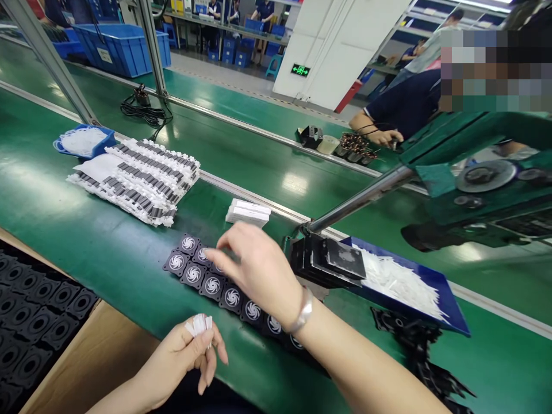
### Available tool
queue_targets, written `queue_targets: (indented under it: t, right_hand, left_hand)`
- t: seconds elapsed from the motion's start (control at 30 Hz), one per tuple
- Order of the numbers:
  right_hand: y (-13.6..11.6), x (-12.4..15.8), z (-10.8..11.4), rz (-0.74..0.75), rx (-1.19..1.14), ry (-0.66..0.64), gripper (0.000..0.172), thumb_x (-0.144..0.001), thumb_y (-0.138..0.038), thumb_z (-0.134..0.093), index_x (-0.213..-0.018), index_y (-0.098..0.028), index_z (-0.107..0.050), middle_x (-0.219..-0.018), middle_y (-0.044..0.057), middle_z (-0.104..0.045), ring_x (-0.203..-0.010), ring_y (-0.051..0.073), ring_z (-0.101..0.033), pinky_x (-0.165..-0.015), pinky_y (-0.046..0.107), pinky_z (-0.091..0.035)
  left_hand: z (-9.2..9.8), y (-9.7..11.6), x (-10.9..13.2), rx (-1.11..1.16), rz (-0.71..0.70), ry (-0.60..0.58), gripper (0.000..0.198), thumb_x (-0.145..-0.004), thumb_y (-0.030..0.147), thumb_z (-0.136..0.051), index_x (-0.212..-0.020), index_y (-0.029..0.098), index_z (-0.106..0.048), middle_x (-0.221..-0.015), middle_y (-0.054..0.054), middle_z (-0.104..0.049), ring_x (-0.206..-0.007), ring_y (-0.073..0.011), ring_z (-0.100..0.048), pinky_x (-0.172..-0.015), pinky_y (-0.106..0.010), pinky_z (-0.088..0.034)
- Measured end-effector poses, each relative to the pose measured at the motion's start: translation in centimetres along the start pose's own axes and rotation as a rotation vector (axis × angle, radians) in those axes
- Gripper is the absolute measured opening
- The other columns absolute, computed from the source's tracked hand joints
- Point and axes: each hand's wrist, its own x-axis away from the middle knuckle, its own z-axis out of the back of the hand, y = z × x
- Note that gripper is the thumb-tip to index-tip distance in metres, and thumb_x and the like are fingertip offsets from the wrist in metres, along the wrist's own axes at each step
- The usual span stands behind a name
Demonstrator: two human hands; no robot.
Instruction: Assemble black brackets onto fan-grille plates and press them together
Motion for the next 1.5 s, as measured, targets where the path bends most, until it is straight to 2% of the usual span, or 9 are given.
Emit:
queue_targets:
  t: [0.13, 0.3, 0.6, 0.83, 1.0, 1.13, 1.23, 1.33, 1.5]
  right_hand:
    - [-1.2, 3.6, -0.4, -0.022, -0.284, -0.433, 0.017, -0.094, -0.032, -0.061, -0.089, -0.017, -0.065, -0.082, 0.002, -0.063, -0.071, 0.012, -0.059, -0.065, 0.021, -0.045]
    - [-1.3, 6.0, -2.1, -0.098, -0.328, -0.323, 0.028, -0.096, -0.035, -0.058, -0.075, -0.016, -0.060, -0.073, 0.001, -0.062, -0.068, 0.011, -0.058, -0.063, 0.020, -0.043]
    - [0.1, 3.7, 0.5, -0.266, -0.432, -0.066, 0.033, -0.091, -0.046, -0.062, -0.075, -0.018, -0.064, -0.073, 0.001, -0.070, -0.066, 0.011, -0.063, -0.064, 0.021, -0.046]
    - [-0.5, 4.0, -0.5, -0.271, -0.603, -0.471, 0.043, -0.087, -0.055, -0.062, -0.070, -0.016, -0.062, -0.059, -0.001, -0.063, -0.051, 0.009, -0.059, -0.051, 0.018, -0.042]
    - [-0.7, 5.1, -2.0, -0.187, -0.283, -0.397, 0.036, -0.090, -0.044, -0.065, -0.067, -0.016, -0.060, -0.064, 0.000, -0.063, -0.056, 0.009, -0.054, -0.054, 0.020, -0.036]
    - [0.0, 4.5, -1.1, -0.178, -0.413, -0.356, 0.038, -0.089, -0.045, -0.065, -0.064, -0.016, -0.059, -0.060, -0.002, -0.062, -0.054, 0.008, -0.054, -0.053, 0.020, -0.038]
    - [1.1, 3.3, -0.2, -0.247, -0.496, -0.129, 0.031, -0.091, -0.041, -0.064, -0.072, -0.017, -0.062, -0.062, -0.002, -0.065, -0.054, 0.009, -0.058, -0.056, 0.020, -0.045]
    - [2.3, 2.1, -0.3, -0.211, -0.331, 0.051, 0.014, -0.092, -0.026, -0.063, -0.082, -0.017, -0.065, -0.067, -0.003, -0.068, -0.060, 0.009, -0.062, -0.062, 0.020, -0.047]
    - [3.2, 1.4, -1.7, -0.095, -0.116, 0.013, 0.011, -0.093, -0.022, -0.062, -0.084, -0.018, -0.064, -0.075, -0.001, -0.070, -0.067, 0.011, -0.065, -0.063, 0.021, -0.046]
  left_hand:
    - [0.3, 0.3, -0.2, -0.226, -0.104, 0.009, 0.046, -0.093, 0.058, -0.050, -0.084, 0.014, -0.057, -0.059, 0.000, -0.057, -0.041, -0.0062, -0.045, -0.045, -0.021, -0.037]
    - [0.1, 0.3, -0.3, -0.358, -0.195, 0.014, 0.050, -0.097, 0.058, -0.039, -0.081, 0.014, -0.057, -0.056, 0.001, -0.052, -0.042, -0.0064, -0.042, -0.049, -0.023, -0.037]
    - [-0.9, -0.1, -0.5, -0.095, -0.100, 0.109, 0.048, -0.086, 0.064, -0.056, -0.089, 0.016, -0.052, -0.069, -0.001, -0.062, -0.043, -0.0052, -0.045, -0.040, -0.018, -0.033]
    - [-1.1, -0.1, 0.0, -0.037, -0.064, 0.053, 0.049, -0.089, 0.062, -0.054, -0.085, 0.013, -0.058, -0.064, -0.001, -0.059, -0.044, -0.0074, -0.048, -0.042, -0.020, -0.037]
    - [-1.0, 0.1, 0.1, -0.102, -0.069, -0.025, 0.048, -0.093, 0.059, -0.050, -0.077, 0.014, -0.057, -0.054, 0.004, -0.050, -0.041, -0.0055, -0.043, -0.044, -0.019, -0.033]
    - [-0.7, -0.6, -0.2, -0.113, -0.095, 0.025, 0.040, -0.092, 0.056, -0.053, -0.091, 0.015, -0.055, -0.066, 0.003, -0.055, -0.041, -0.0041, -0.042, -0.042, -0.019, -0.033]
    - [-0.5, -1.0, -0.4, -0.096, -0.090, 0.042, 0.041, -0.092, 0.057, -0.053, -0.097, 0.016, -0.054, -0.068, 0.002, -0.056, -0.041, -0.0042, -0.041, -0.040, -0.019, -0.032]
    - [-0.6, -1.3, -0.5, -0.108, -0.049, 0.020, 0.040, -0.092, 0.056, -0.054, -0.092, 0.016, -0.052, -0.069, 0.002, -0.056, -0.041, -0.0035, -0.040, -0.040, -0.018, -0.032]
    - [-1.0, -1.4, -0.5, -0.074, 0.066, -0.047, 0.044, -0.088, 0.058, -0.058, -0.082, 0.015, -0.054, -0.071, -0.001, -0.058, -0.048, -0.0075, -0.050, -0.044, -0.021, -0.039]
